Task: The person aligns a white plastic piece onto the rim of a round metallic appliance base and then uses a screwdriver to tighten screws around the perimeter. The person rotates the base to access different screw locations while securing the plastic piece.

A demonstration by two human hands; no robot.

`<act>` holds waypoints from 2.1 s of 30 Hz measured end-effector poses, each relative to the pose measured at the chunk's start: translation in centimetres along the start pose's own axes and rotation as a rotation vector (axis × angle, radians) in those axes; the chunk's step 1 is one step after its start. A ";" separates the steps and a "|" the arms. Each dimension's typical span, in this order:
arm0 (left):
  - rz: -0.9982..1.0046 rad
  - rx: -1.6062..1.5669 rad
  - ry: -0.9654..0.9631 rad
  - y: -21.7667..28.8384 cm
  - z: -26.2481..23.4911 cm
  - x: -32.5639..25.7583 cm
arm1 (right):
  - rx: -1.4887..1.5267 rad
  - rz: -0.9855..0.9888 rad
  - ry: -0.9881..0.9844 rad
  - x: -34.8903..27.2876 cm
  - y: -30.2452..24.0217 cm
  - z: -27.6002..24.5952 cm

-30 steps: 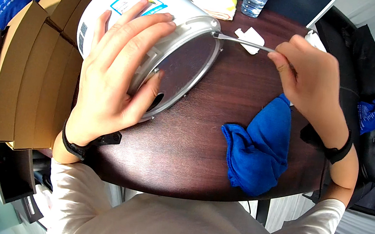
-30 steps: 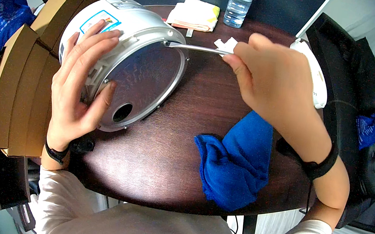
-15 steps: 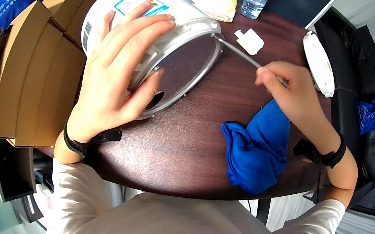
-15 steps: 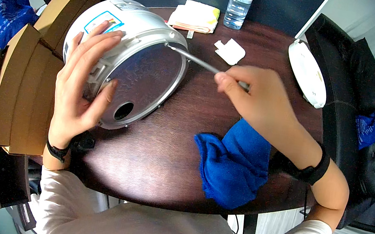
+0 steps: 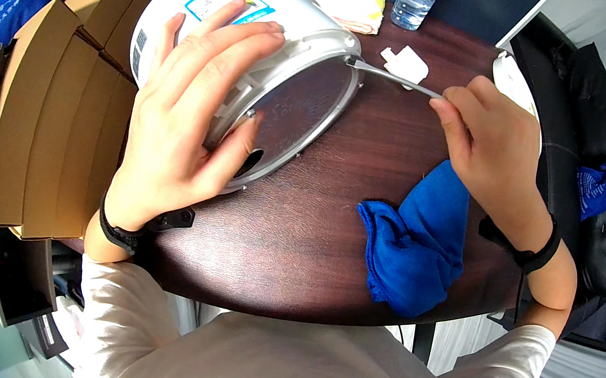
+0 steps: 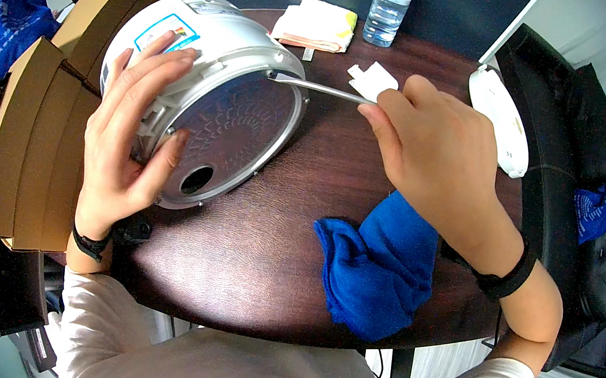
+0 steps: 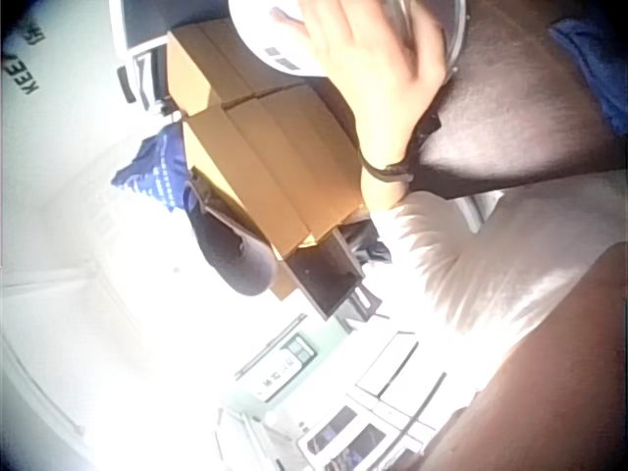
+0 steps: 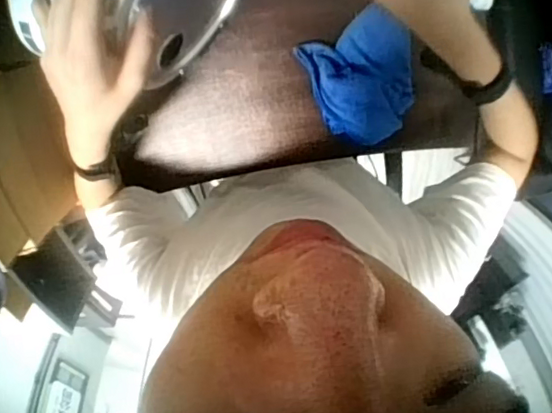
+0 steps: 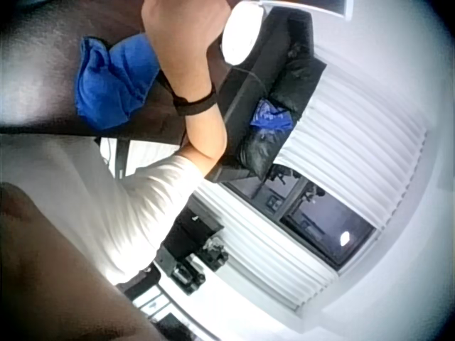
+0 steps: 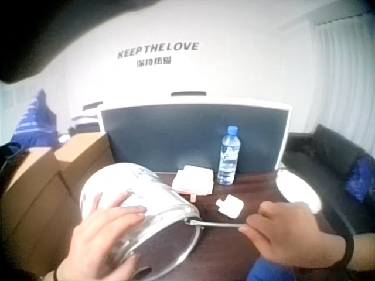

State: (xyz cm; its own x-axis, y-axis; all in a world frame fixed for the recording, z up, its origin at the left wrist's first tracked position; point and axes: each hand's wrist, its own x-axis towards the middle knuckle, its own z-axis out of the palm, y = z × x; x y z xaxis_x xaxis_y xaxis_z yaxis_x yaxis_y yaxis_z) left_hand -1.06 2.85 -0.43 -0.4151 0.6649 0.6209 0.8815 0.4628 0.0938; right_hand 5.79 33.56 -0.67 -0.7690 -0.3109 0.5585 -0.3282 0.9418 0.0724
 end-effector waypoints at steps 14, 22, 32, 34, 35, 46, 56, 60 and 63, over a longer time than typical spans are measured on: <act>-0.026 0.008 0.012 0.0 0.0 0.1 | 1.004 0.639 -0.550 -0.5 0.2 1.3; -0.034 -0.002 0.007 -0.1 0.0 0.0 | 0.198 0.095 0.005 0.3 -0.3 0.9; -0.028 0.012 0.008 -0.1 0.1 0.0 | 0.024 0.006 0.076 -0.1 0.3 0.9; -0.026 0.014 0.008 -0.2 0.1 0.0 | 0.009 0.004 0.069 0.0 0.3 0.8; -0.026 0.014 0.008 -0.2 0.1 -0.1 | 0.003 0.007 0.059 0.0 0.3 0.8; -0.011 0.003 0.014 -0.2 0.2 0.0 | -0.016 0.009 0.050 -0.1 0.2 0.8; -0.022 0.022 0.009 -0.3 0.3 0.1 | 1.018 0.504 -0.469 0.2 0.7 2.1; -0.036 0.035 -0.006 -0.2 0.2 0.1 | 1.572 0.919 -0.722 0.4 -0.8 1.1; -0.049 0.029 -0.003 -0.1 0.0 0.1 | 1.341 0.819 -0.683 0.3 -0.1 1.5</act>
State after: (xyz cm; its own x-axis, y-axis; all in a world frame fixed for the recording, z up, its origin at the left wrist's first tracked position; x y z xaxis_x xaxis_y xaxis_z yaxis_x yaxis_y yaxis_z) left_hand -1.16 2.90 -0.40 -0.4582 0.6426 0.6141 0.8532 0.5117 0.1012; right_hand 4.76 33.19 -1.71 -0.9179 -0.1687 -0.3591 0.3192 0.2237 -0.9209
